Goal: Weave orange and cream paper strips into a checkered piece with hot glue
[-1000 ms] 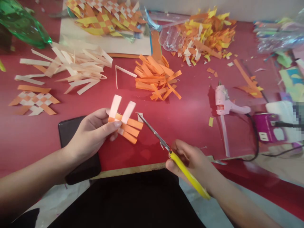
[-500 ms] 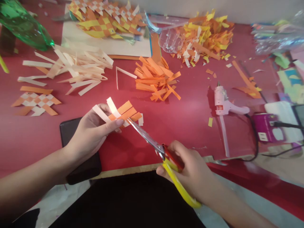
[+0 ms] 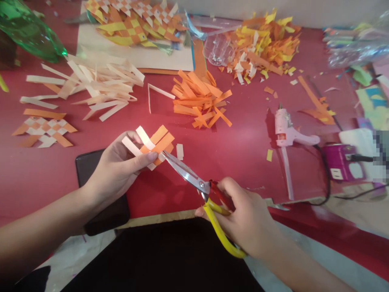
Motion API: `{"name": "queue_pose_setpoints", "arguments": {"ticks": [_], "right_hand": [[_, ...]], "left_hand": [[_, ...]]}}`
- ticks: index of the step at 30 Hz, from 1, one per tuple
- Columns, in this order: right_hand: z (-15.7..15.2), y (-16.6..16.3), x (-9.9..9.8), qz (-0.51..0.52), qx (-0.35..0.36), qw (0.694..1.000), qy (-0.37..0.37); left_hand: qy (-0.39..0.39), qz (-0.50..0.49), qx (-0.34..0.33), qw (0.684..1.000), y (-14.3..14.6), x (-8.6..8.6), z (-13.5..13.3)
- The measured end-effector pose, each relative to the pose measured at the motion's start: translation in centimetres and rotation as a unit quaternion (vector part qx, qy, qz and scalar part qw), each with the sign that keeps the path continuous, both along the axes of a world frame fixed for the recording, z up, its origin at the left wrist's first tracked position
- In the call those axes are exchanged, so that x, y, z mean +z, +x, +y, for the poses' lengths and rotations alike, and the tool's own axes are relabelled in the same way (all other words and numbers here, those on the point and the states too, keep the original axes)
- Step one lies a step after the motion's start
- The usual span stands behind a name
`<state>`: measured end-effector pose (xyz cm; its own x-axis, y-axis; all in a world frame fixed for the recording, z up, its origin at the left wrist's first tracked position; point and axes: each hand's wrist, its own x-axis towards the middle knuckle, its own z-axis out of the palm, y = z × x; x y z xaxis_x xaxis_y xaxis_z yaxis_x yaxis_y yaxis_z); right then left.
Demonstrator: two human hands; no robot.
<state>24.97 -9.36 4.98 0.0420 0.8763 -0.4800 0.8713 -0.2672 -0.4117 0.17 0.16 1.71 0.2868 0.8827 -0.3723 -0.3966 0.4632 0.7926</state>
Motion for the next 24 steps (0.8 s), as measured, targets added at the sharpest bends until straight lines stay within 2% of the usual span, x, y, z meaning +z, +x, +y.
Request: {"name": "queue_pose_setpoints", "arguments": {"ticks": [8, 12, 15, 18, 21, 24], "right_hand": [[0.15, 0.06, -0.17, -0.024, 0.038, 0.997, 0.07], [0.28, 0.0, -0.31, -0.046, 0.034, 0.995, 0.086], [0.35, 0.15, -0.27, -0.014, 0.021, 0.998, 0.05], [0.41, 0.13, 0.01, 0.055, 0.006, 0.998, -0.032], [0.52, -0.23, 0.32, 0.139, -0.043, 0.984, -0.099], [0.68, -0.6, 0.35, 0.203, -0.071, 0.969, -0.123]], "left_hand": [[-0.003, -0.006, -0.001, 1.0, 0.02, 0.17, -0.04], [-0.015, -0.02, -0.007, 1.0, 0.11, 0.23, -0.05], [-0.03, -0.035, -0.013, 0.999, 0.15, 0.32, -0.01], [-0.059, -0.036, -0.024, 0.997, 0.13, 0.57, 0.06], [-0.077, -0.027, -0.033, 0.996, 0.07, 0.76, 0.11], [-0.079, -0.03, -0.033, 0.996, 0.03, 0.69, 0.1]]}}
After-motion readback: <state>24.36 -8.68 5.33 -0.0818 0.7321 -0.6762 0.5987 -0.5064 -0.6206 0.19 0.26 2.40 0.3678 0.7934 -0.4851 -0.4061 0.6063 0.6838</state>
